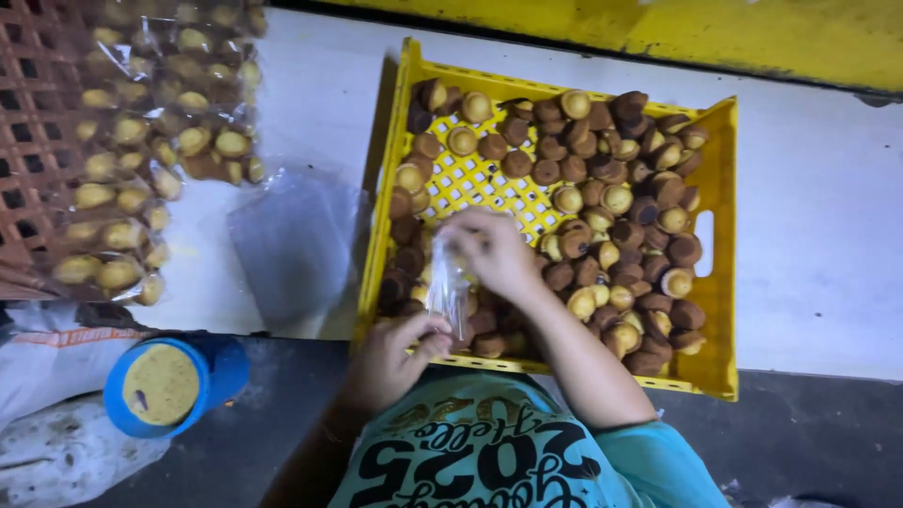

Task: The person packs small round baked goods from a yellow crate into plastic bags by hand and then places the filled bags into a brown crate.

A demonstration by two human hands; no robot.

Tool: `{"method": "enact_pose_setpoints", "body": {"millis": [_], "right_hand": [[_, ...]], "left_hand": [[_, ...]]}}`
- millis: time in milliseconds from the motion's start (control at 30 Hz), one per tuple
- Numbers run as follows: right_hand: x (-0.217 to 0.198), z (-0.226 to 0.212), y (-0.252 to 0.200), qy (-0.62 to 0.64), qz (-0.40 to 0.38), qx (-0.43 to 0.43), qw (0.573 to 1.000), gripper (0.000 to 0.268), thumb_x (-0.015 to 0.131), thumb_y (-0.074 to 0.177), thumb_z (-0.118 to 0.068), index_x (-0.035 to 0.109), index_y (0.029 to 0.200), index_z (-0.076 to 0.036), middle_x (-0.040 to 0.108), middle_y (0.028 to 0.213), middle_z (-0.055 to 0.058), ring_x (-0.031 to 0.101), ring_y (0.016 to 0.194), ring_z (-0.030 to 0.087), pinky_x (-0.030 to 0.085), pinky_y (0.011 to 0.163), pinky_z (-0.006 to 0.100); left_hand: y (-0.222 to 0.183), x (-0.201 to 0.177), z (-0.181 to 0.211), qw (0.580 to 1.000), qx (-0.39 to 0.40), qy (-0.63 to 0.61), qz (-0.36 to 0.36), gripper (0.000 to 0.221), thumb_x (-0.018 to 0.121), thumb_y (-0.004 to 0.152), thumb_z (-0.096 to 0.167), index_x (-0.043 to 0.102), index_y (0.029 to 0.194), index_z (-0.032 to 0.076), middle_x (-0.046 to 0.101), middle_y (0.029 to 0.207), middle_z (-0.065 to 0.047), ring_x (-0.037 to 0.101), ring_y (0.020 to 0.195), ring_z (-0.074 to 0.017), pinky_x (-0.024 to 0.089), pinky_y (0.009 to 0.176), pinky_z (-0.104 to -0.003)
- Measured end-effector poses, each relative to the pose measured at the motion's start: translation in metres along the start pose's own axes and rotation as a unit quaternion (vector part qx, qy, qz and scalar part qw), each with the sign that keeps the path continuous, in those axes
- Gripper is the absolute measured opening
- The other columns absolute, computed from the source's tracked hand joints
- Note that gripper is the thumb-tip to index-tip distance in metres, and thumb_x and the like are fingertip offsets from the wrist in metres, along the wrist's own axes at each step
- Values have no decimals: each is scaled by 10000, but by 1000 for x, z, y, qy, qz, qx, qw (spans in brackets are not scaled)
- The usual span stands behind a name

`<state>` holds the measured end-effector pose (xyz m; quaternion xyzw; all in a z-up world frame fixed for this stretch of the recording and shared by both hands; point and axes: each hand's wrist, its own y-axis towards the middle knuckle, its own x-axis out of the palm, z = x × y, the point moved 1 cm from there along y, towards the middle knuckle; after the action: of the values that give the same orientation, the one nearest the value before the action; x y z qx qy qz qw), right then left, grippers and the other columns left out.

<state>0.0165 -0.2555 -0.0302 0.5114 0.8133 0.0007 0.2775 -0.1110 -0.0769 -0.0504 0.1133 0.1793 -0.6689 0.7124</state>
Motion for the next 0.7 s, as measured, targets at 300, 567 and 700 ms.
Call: {"method": "enact_pose_setpoints", "body": {"millis": [300,567,700], "right_hand": [[-141,203,-89,-447,4,237,862,238,588,926,-202,683,1107,-81,722,990,184,497,1212,444,312,940,677],[-133,129,-108,-245,105,79,961,301,754,861,-109,674,1142,-37,673,1060,242,642,1030,491,509,925,561],[-97,144,-121,-370,47,182,910,358,773,831,-280,605,1099,-114,605,1191,151,691,917,470,605,787,551]], "left_hand": [[9,17,-3,977,110,174,51,335,673,822,-4,811,1054,195,782,1154,31,735,1021,-239,567,902,-380],[-2,12,-4,983,107,146,43,377,661,816,-56,803,1098,149,773,1181,-50,725,1031,-301,587,892,-395],[-2,5,-1,986,110,118,37,352,646,820,-55,815,1048,153,783,1159,-39,737,1013,-296,592,874,-387]]}}
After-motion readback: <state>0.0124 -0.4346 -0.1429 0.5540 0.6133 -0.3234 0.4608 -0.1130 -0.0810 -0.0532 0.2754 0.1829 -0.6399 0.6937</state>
